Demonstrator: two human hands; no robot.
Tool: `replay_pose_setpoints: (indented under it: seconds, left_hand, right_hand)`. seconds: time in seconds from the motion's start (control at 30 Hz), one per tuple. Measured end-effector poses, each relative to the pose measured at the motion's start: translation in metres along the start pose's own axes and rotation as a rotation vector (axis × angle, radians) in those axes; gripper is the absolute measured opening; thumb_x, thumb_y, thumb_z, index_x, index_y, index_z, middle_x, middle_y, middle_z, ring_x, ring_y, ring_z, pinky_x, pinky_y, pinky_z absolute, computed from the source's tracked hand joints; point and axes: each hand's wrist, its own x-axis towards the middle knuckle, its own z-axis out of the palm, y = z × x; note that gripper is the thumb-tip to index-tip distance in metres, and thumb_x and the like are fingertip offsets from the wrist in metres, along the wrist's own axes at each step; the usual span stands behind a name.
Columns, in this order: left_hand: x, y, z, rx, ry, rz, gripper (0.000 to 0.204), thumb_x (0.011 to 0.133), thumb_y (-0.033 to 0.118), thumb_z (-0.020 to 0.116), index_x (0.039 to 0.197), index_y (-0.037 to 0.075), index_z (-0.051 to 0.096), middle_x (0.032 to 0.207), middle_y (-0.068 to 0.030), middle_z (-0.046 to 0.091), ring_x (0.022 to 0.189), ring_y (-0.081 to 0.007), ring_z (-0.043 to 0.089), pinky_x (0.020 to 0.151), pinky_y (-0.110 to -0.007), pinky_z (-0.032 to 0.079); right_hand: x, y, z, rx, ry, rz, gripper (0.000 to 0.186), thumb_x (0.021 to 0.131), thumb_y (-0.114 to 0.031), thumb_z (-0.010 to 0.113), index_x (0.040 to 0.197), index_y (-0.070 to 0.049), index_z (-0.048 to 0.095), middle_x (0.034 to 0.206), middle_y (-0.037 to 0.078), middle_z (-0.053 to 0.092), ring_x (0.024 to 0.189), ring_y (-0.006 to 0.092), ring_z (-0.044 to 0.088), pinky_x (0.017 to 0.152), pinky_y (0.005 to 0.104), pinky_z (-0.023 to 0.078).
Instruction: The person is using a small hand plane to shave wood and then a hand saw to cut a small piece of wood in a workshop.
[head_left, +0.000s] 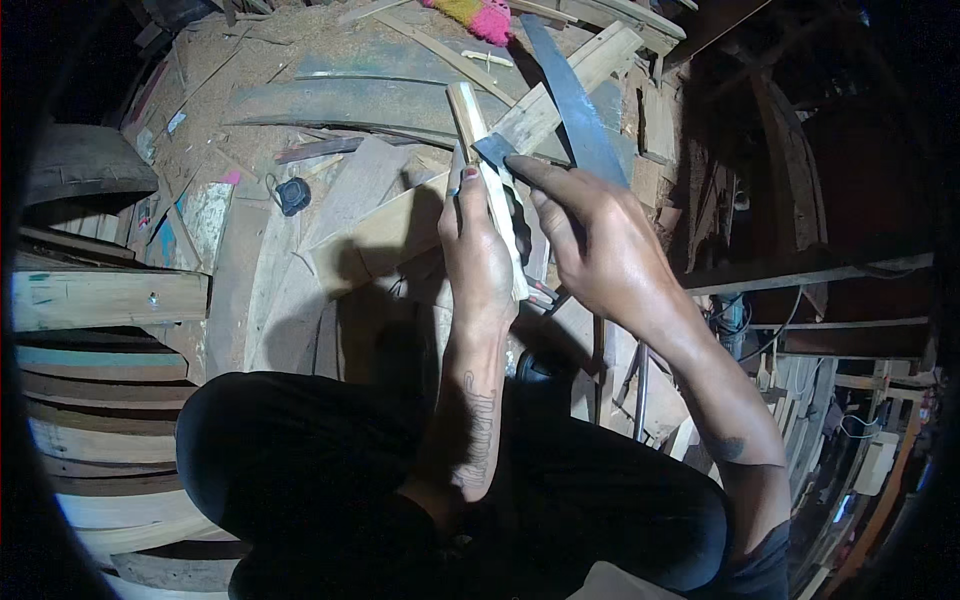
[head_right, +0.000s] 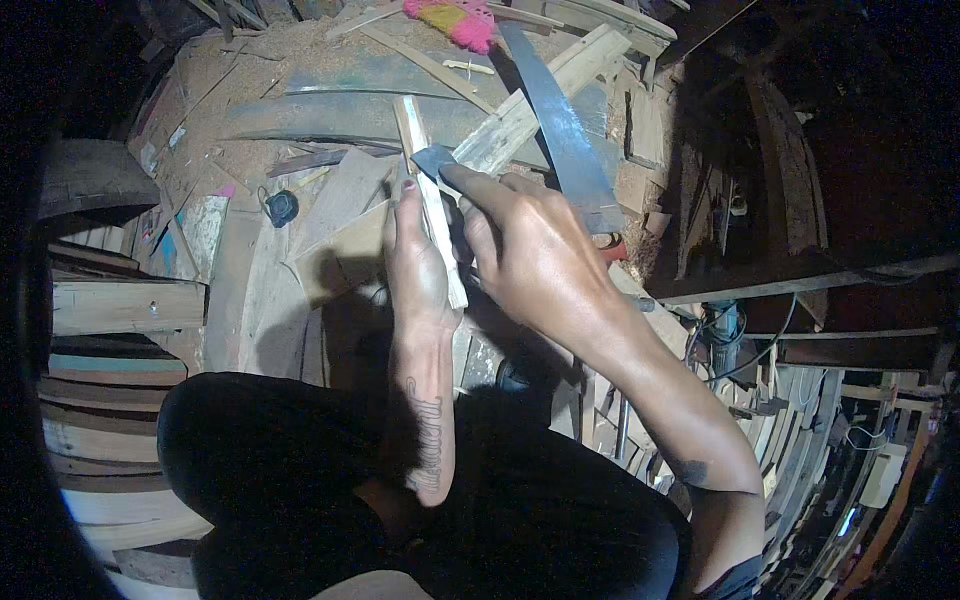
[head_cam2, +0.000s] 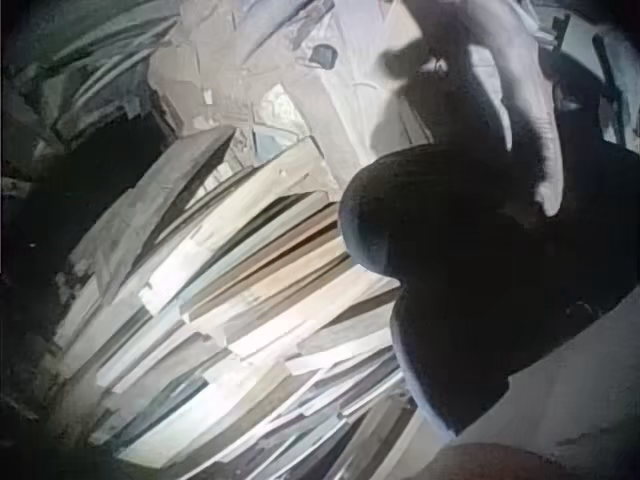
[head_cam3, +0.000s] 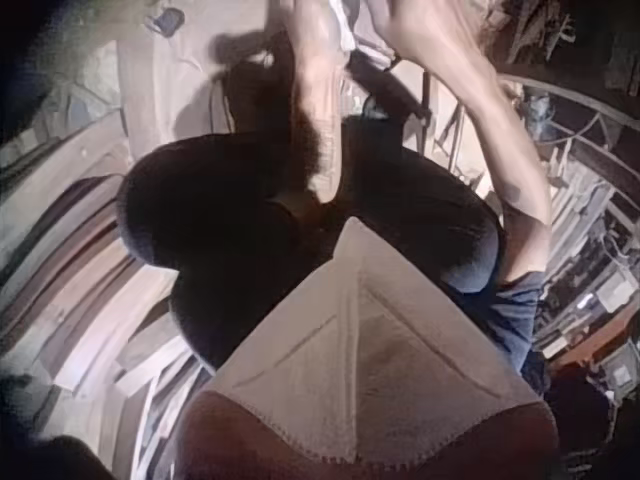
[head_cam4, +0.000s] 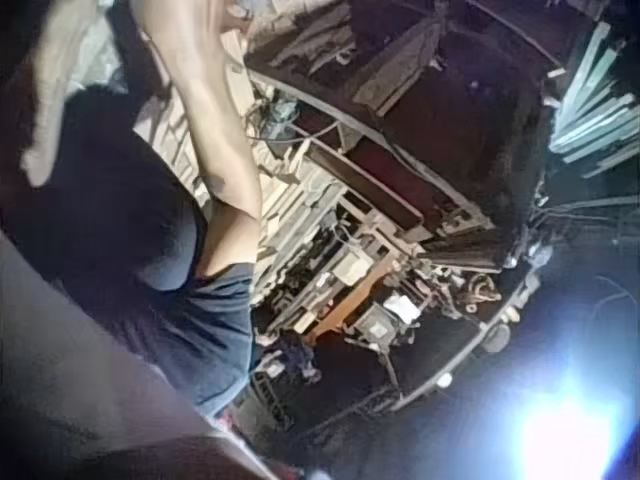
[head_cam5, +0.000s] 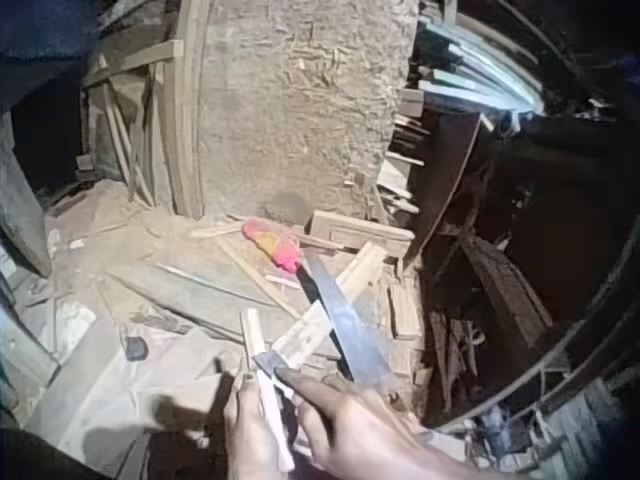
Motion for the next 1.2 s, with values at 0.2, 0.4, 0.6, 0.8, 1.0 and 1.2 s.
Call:
replay_pose_setpoints:
  seconds: [0.2,0.4,0.6,0.8,1.0,1.2]
  left_hand:
    - [-0.026,-0.015,0.032,-0.031,-0.089,-0.045,0.045,0.107,0.033,0.044,0.14,0.003,0.052,0.086,-0.0025,0.058,0.069,-0.0105,0.053,0.06,-0.027,0.043]
    - [-0.009,-0.001,0.016,-0.194,-0.087,-0.091,0.04,0.11,0.041,0.037,0.1,0.006,0.055,0.072,-0.0014,0.05,0.045,-0.0071,0.042,0.04,-0.022,0.035]
    - [-0.005,0.0,0.009,-0.176,-0.061,-0.091,0.044,0.108,0.05,0.041,0.1,0.009,0.055,0.072,0.0002,0.05,0.044,-0.0061,0.04,0.038,-0.021,0.031]
    - [-0.003,0.001,0.009,-0.147,-0.019,-0.106,0.04,0.107,0.048,0.044,0.094,0.013,0.057,0.073,0.0038,0.05,0.045,-0.0037,0.039,0.038,-0.019,0.029]
    - [0.003,-0.005,0.006,-0.152,0.025,-0.051,0.044,0.109,0.046,0.04,0.088,0.011,0.056,0.073,0.0035,0.051,0.049,-0.0025,0.041,0.04,-0.022,0.029]
    - [-0.012,-0.004,0.023,-0.105,-0.015,-0.169,0.043,0.107,0.044,0.044,0.122,0.006,0.058,0.073,-0.0005,0.054,0.043,-0.0055,0.042,0.036,-0.02,0.032]
  right_hand:
    - [0.046,0.017,-0.017,-0.039,0.144,0.134,0.033,0.102,-0.017,0.054,0.129,-0.001,0.064,0.114,0.027,0.069,0.106,0.0331,0.07,0.089,0.0391,0.053]
    - [0.032,0.026,-0.03,0.054,0.137,0.103,0.036,0.106,-0.02,0.05,0.136,-0.003,0.06,0.086,0.012,0.067,0.079,0.015,0.06,0.076,0.0354,0.05]
    - [-0.001,0.018,-0.013,-0.008,-0.018,-0.106,0.04,0.097,-0.008,0.053,0.136,-0.004,0.059,0.117,0.027,0.067,0.11,0.0433,0.065,0.095,0.0458,0.052]
    - [0.0,0.01,0.002,0.044,0.015,-0.066,0.037,0.094,-0.005,0.054,0.129,-0.001,0.064,0.097,0.027,0.07,0.09,0.0421,0.069,0.083,0.0468,0.054]
    - [0.003,0.004,0.021,0.003,0.036,-0.001,0.039,0.092,-0.006,0.055,0.129,0.0,0.063,0.089,0.028,0.068,0.083,0.0442,0.069,0.077,0.0495,0.053]
    - [0.025,0.029,0.013,0.081,0.171,0.011,0.037,0.096,-0.011,0.053,0.131,-0.003,0.064,0.103,0.033,0.067,0.095,0.0439,0.069,0.083,0.046,0.054]
